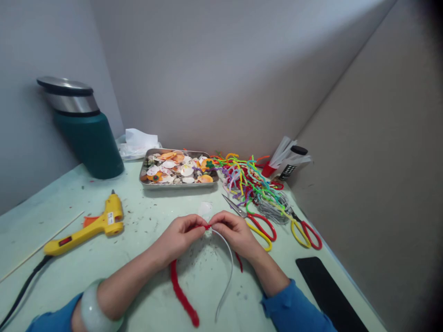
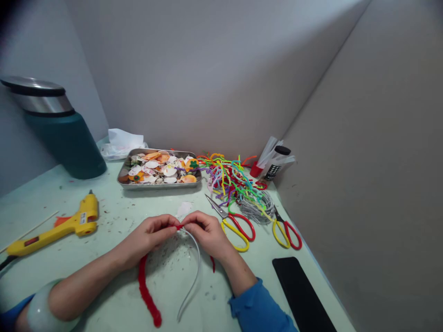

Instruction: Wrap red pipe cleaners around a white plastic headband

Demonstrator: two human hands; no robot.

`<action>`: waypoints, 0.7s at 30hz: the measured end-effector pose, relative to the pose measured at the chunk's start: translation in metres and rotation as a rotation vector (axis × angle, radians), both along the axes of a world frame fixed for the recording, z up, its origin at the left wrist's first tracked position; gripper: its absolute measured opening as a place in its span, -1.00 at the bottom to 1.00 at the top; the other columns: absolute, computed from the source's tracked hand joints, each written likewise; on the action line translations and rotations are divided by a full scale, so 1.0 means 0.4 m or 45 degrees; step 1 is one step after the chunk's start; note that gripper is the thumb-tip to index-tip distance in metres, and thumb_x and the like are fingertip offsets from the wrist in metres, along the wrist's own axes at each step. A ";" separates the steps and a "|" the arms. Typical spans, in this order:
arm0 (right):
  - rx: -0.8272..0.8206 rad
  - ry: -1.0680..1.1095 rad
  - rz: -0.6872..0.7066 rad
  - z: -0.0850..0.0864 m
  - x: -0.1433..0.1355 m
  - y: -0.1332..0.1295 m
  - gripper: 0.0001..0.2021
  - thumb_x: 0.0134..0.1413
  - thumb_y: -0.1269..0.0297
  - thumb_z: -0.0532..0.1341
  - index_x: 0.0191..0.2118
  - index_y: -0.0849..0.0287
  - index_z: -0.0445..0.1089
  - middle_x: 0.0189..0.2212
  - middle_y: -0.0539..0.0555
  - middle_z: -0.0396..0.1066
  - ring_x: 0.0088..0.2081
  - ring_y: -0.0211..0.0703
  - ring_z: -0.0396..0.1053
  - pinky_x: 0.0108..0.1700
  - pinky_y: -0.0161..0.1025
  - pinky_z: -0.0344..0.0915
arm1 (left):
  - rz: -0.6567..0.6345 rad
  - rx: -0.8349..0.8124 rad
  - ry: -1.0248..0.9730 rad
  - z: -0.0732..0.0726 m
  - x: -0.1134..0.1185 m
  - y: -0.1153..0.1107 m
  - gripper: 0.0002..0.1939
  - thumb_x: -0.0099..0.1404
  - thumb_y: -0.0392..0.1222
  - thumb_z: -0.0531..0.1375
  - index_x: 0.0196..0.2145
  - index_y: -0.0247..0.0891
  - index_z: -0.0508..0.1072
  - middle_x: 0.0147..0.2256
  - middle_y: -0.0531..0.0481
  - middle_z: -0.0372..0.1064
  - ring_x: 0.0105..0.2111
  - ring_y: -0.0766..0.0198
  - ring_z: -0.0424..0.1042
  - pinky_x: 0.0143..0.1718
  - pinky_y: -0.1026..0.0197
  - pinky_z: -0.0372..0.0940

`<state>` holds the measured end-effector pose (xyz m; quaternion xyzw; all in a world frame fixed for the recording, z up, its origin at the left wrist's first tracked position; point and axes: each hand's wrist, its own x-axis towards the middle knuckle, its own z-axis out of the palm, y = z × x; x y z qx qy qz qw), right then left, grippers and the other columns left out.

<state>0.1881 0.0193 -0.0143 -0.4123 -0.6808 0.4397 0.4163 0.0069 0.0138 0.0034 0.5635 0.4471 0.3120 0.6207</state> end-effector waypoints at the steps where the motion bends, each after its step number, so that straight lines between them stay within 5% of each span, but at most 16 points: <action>1: 0.007 -0.008 0.000 0.000 0.001 0.000 -0.91 0.05 0.36 0.19 -0.35 0.18 0.45 -0.41 0.01 0.45 -0.35 -0.24 0.37 -0.26 -0.33 0.27 | 0.003 -0.023 -0.002 0.003 0.001 -0.001 -0.78 0.13 -0.08 0.17 -0.36 -0.30 0.39 -0.62 0.19 0.08 -0.64 0.45 -0.05 -0.61 0.35 -0.11; 21: 0.137 -0.069 -0.029 -0.004 -0.008 -0.007 -0.90 0.08 0.36 0.18 -0.34 0.17 0.46 -0.41 0.02 0.44 -0.37 -0.25 0.35 -0.29 -0.33 0.25 | 0.035 -0.064 0.033 0.003 0.001 0.001 -0.68 0.07 0.06 0.20 -0.47 -0.28 0.35 -0.68 0.25 -0.05 -0.68 0.47 -0.15 -0.64 0.32 -0.19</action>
